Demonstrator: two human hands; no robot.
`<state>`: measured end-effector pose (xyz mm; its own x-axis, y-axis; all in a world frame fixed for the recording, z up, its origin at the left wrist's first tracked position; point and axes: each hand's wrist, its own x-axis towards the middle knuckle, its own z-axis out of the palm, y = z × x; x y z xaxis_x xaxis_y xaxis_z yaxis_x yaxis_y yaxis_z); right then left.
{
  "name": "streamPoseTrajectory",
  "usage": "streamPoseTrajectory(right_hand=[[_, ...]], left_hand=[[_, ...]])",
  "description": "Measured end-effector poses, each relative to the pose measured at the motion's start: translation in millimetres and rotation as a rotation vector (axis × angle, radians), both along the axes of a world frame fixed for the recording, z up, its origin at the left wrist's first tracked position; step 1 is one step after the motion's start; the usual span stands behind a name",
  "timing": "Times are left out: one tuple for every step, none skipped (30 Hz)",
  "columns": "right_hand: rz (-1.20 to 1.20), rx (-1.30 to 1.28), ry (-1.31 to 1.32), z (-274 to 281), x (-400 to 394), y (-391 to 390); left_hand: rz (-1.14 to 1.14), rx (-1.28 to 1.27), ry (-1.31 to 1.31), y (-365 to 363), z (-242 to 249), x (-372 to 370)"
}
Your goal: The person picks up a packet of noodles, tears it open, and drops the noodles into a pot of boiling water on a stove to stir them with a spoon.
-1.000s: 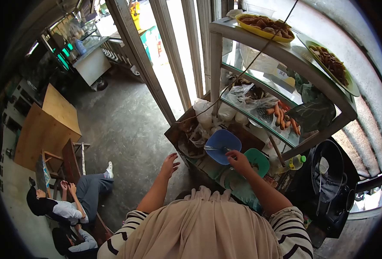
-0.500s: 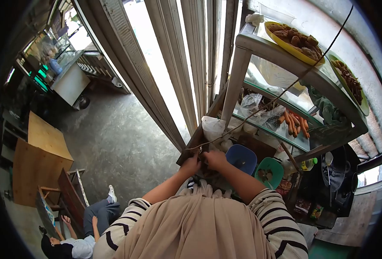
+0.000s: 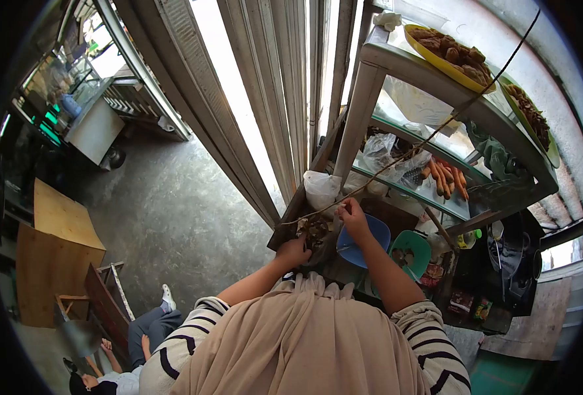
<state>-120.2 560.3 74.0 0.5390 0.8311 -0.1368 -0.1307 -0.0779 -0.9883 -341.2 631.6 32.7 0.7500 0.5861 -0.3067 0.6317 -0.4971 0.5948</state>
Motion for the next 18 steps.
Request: streamPoseTrajectory(right_hand=[[0.014,-0.001,-0.001,3,0,0],[0.028,-0.076,-0.232,4,0,0],[0.042,-0.149,-0.461,8,-3,0],[0.057,-0.149,-0.458,13,-10,2],[0.139,-0.191,-0.518,15,-22,8],[0.221,-0.232,-0.578,16,-35,13],[0.238,-0.233,-0.574,8,-44,19],[0.393,-0.128,-0.677,-1,-55,26],[0.546,-0.018,-0.774,-11,-64,33],[0.563,-0.014,-0.765,-14,-70,42],[0.659,-0.16,-0.915,-17,-74,52],[0.754,-0.31,-1.064,-22,-77,59],[0.767,-0.307,-1.054,-34,-77,61],[0.779,-0.42,-1.089,-44,-74,64],[0.784,-0.532,-1.125,-51,-71,64],[0.786,-0.528,-1.125,-43,-70,59],[0.793,-0.512,-1.223,-34,-66,50],[0.799,-0.495,-1.322,-30,-63,42]], left_hand=[[0.014,-0.001,-0.001,-2,2,0],[0.015,0.013,0.012,-4,4,-1],[0.016,0.024,0.028,-6,6,-2],[0.03,0.02,0.032,-8,7,-2],[0.048,0.018,0.033,-12,8,-2],[0.065,0.016,0.034,-16,7,-3],[0.08,0.01,0.039,-20,3,-3],[0.083,0.024,0.022,-23,0,-3],[0.085,0.038,0.007,-24,-6,-5],[0.1,0.033,0.016,-24,-11,-5],[0.081,0.069,-0.005,-23,-17,-6],[0.059,0.103,-0.026,-24,-21,-9],[0.068,0.096,-0.016,-25,-21,-12],[0.099,0.032,-0.056,-25,-21,-16],[0.127,-0.028,-0.099,-24,-19,-19],[0.129,-0.026,-0.097,-26,-26,-21],[0.327,-0.051,-0.193,-32,-33,-23],[0.524,-0.079,-0.289,-37,-38,-23]])
